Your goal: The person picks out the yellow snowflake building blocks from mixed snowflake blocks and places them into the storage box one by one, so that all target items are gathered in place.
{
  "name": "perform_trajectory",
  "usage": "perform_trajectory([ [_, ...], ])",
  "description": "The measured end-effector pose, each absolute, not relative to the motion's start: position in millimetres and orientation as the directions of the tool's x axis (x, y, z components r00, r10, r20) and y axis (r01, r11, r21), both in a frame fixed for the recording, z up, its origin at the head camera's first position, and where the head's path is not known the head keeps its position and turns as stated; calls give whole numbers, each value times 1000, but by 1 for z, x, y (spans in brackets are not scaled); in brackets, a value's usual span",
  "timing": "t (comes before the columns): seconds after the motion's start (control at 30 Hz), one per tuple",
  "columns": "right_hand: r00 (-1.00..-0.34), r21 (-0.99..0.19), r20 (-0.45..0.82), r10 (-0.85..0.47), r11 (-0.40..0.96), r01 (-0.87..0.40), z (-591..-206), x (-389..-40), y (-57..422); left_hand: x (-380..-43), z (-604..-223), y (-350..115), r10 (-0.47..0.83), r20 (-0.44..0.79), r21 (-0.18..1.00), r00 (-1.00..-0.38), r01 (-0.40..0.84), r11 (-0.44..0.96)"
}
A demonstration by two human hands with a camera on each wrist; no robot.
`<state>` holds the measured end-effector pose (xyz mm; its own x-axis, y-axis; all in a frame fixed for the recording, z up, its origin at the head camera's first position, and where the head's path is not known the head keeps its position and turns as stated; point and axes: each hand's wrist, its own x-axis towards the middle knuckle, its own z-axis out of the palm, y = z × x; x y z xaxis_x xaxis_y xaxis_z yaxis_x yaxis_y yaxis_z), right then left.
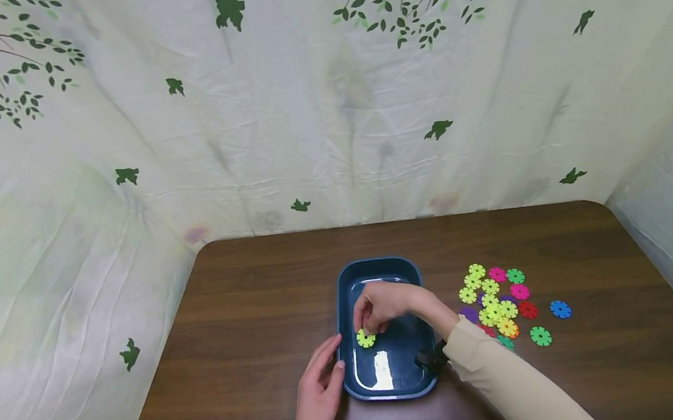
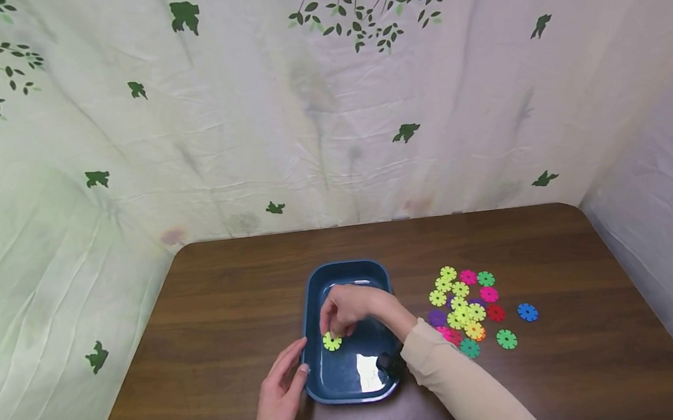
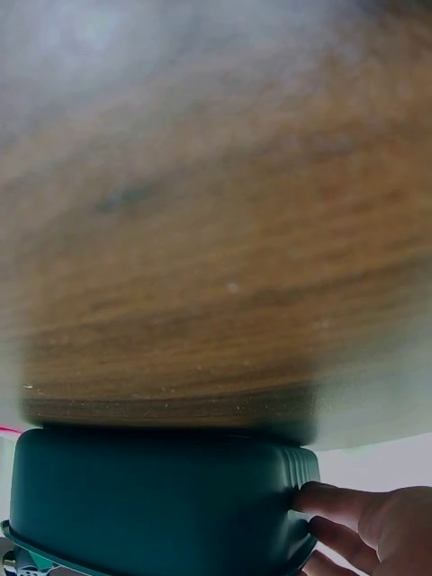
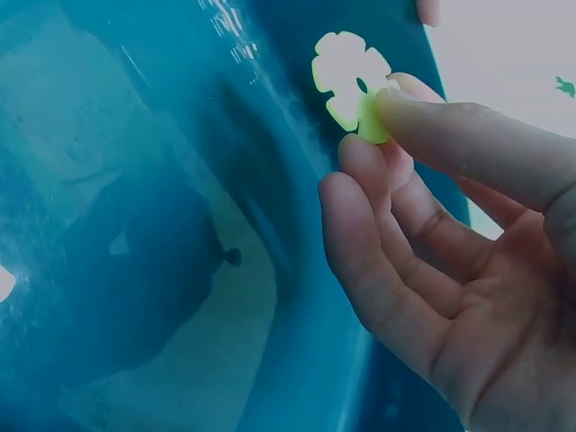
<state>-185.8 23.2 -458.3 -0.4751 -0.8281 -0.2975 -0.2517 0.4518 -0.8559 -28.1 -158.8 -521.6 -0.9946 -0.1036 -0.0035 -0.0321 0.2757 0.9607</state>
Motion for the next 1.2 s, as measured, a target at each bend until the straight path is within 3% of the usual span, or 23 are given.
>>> perform_trajectory([
  [0.5, -467, -833, -412, -783, 531, -156, -475, -186, 10, -29, -523, -159, -101, 7, 959, -995, -22, 281],
  [1.2, -502, -763, -484, -716, 627, -158, -483, -178, -2, -27, -522, -159, -111, 10, 949, -994, -25, 314],
])
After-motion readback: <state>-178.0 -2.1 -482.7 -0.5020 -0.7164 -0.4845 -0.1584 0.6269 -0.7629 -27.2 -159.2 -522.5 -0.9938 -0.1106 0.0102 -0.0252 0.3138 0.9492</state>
